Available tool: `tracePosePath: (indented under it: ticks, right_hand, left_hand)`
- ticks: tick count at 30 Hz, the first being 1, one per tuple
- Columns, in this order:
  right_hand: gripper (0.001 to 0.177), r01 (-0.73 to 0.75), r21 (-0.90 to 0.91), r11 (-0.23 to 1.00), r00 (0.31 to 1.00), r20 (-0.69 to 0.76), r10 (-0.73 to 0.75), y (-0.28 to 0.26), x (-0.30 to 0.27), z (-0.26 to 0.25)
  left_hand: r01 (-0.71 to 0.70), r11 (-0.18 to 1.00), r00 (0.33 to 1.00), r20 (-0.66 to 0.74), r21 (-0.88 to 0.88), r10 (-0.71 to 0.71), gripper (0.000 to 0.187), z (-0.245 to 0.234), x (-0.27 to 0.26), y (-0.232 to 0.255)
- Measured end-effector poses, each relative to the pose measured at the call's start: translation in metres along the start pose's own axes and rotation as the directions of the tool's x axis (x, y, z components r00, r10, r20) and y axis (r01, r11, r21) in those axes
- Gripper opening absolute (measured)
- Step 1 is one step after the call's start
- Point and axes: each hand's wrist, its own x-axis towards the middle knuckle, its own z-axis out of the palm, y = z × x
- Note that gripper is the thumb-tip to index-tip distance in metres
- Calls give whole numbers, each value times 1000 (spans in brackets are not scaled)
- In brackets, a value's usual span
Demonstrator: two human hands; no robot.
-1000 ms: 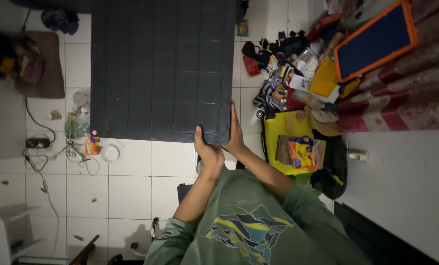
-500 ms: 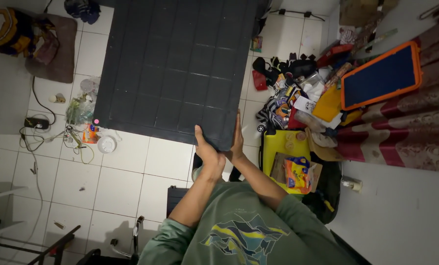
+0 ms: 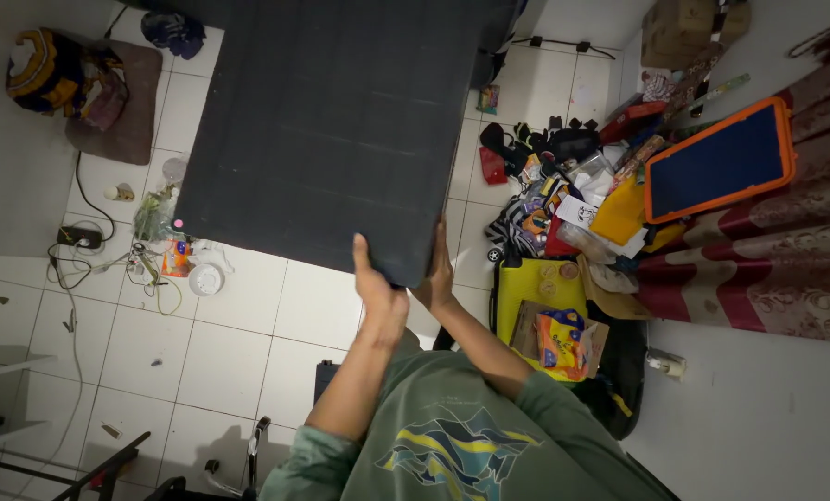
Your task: The person disassembles a stack of black plastic storage containers by unlatching and removing green latches, then detaching and placing lids and trays on the floor. The person repeats this process for multiple stacked units, leaving the components separated on the floor.
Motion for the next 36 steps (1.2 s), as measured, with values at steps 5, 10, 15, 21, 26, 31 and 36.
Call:
tracePosePath:
  ticks: [5, 10, 15, 21, 26, 31, 36]
  right_hand:
    - [88, -14, -25, 1000, 999, -43, 13, -2, -9, -4]
    - [90, -83, 8, 997, 996, 15, 82, -13, 2, -11]
    - [104, -127, 100, 987, 979, 173, 108, -33, 7, -33]
    - [80, -281, 522, 805, 959, 188, 212, -45, 27, -66]
    - [69, -473, 820, 321, 851, 331, 408, -73, 56, -60]
    - [56, -627, 778, -42, 661, 560, 499, -108, 98, -38]
    - [48, -643, 762, -74, 637, 587, 500, -129, 111, -8]
  left_hand:
    - [101, 994, 990, 103, -35, -97, 57, 39, 0, 63]
    - [-42, 998, 995, 86, -38, 46, 51, 51, -19, 46]
    - [5, 998, 994, 107, -65, 2, 53, 30, -6, 41]
    - [62, 992, 985, 169, -108, -43, 52, -4, -10, 49]
    - [81, 988, 989, 133, -128, -64, 52, -32, -18, 53]
    - [70, 991, 989, 138, -117, -53, 51, -54, -32, 58]
    - [58, 986, 990, 137, -158, -36, 51, -65, -33, 77]
